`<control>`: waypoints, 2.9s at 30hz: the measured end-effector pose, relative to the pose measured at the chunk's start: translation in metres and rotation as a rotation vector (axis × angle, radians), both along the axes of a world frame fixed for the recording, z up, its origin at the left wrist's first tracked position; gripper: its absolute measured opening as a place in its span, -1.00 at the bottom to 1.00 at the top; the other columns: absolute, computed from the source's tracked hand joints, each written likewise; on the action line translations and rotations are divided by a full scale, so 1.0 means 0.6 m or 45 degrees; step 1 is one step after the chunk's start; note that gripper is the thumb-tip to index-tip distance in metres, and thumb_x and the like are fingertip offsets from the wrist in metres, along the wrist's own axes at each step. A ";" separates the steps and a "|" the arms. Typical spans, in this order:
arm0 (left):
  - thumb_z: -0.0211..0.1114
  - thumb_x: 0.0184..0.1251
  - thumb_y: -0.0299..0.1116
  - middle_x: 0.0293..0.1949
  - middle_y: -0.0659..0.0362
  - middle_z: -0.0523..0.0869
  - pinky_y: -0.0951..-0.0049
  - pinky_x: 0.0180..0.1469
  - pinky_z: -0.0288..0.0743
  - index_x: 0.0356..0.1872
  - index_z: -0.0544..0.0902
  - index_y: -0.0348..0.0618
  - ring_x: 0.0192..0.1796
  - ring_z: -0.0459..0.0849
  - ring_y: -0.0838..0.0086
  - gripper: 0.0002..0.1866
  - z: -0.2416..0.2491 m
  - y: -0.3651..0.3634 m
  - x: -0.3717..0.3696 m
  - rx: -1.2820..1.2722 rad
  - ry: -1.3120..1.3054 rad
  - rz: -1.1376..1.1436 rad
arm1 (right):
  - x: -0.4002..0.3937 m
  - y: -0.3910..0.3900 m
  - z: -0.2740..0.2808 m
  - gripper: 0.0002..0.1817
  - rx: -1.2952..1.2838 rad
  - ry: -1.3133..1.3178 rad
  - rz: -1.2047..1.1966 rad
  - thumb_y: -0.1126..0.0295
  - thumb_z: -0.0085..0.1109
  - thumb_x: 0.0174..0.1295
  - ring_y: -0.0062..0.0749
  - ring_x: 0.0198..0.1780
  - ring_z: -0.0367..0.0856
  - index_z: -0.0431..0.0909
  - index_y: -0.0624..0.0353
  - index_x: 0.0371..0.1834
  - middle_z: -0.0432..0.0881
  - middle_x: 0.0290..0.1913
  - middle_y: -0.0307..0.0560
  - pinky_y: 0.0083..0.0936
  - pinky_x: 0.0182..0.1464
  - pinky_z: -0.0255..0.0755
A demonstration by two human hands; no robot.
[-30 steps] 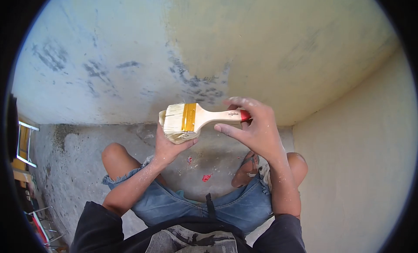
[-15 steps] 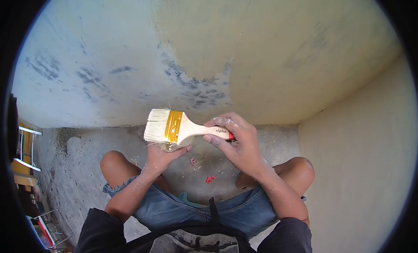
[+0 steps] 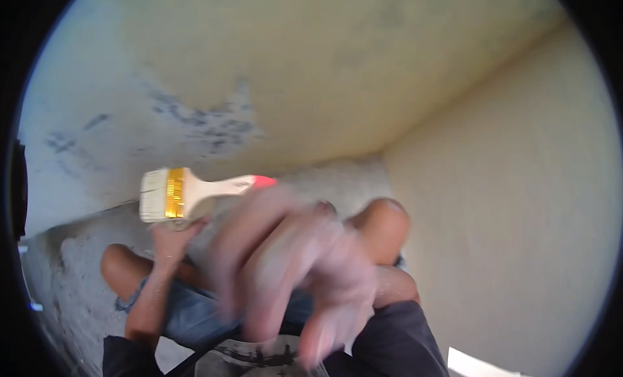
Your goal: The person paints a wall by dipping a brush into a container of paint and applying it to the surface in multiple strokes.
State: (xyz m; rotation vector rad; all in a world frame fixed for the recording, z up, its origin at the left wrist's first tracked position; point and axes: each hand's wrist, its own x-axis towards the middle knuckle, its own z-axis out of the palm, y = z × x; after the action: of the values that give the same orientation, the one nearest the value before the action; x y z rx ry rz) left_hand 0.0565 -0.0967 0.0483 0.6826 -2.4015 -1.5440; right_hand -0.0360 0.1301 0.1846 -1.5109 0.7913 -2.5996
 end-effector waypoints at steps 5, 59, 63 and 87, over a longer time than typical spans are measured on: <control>0.69 0.02 -0.48 -0.02 0.09 0.81 0.41 0.10 0.64 0.10 0.69 -0.38 -0.01 0.77 0.43 -0.43 -0.003 0.006 -0.002 0.207 0.003 -0.021 | 0.077 -0.027 0.026 -0.74 -0.385 -0.062 0.581 0.24 0.29 0.35 -0.25 -0.20 0.58 0.63 0.25 -0.18 0.63 -0.20 0.03 -0.26 -0.03 0.47; 0.74 -0.14 -0.30 0.10 -0.06 0.69 0.12 0.19 0.61 0.24 0.38 -0.17 0.19 0.71 0.04 -0.11 -0.035 0.016 -0.024 -0.055 0.412 -0.034 | 0.033 0.027 -0.116 -0.57 1.796 -0.328 -0.655 0.13 0.35 0.39 -0.60 -0.47 0.50 0.73 0.42 -0.21 0.61 -0.57 -0.11 -0.47 -0.38 0.40; 0.76 -0.17 -0.33 0.08 -0.02 0.73 0.19 0.18 0.63 0.22 0.38 -0.19 0.17 0.75 0.16 -0.11 -0.029 0.017 -0.025 -0.056 0.430 -0.057 | 0.044 0.018 -0.111 -0.57 1.822 -0.275 -0.693 0.14 0.33 0.40 -0.60 -0.42 0.52 0.74 0.42 -0.17 0.64 -0.52 -0.10 -0.49 -0.36 0.40; 0.71 0.04 -0.44 0.18 0.01 0.62 0.28 0.29 0.54 0.34 0.31 -0.30 0.21 0.66 0.32 -0.12 -0.001 -0.070 0.016 0.172 0.571 0.081 | -0.027 -0.195 -0.480 -0.50 1.093 -1.031 -1.380 0.08 0.22 0.47 -0.01 -0.06 0.78 0.69 0.45 -0.03 0.77 -0.15 0.32 -0.23 0.07 0.53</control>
State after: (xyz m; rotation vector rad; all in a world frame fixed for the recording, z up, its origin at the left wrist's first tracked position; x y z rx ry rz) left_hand 0.0660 -0.1385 0.0475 0.3782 -1.9451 -1.6378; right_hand -0.0524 0.0130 -0.1035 0.3236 2.4751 -2.2688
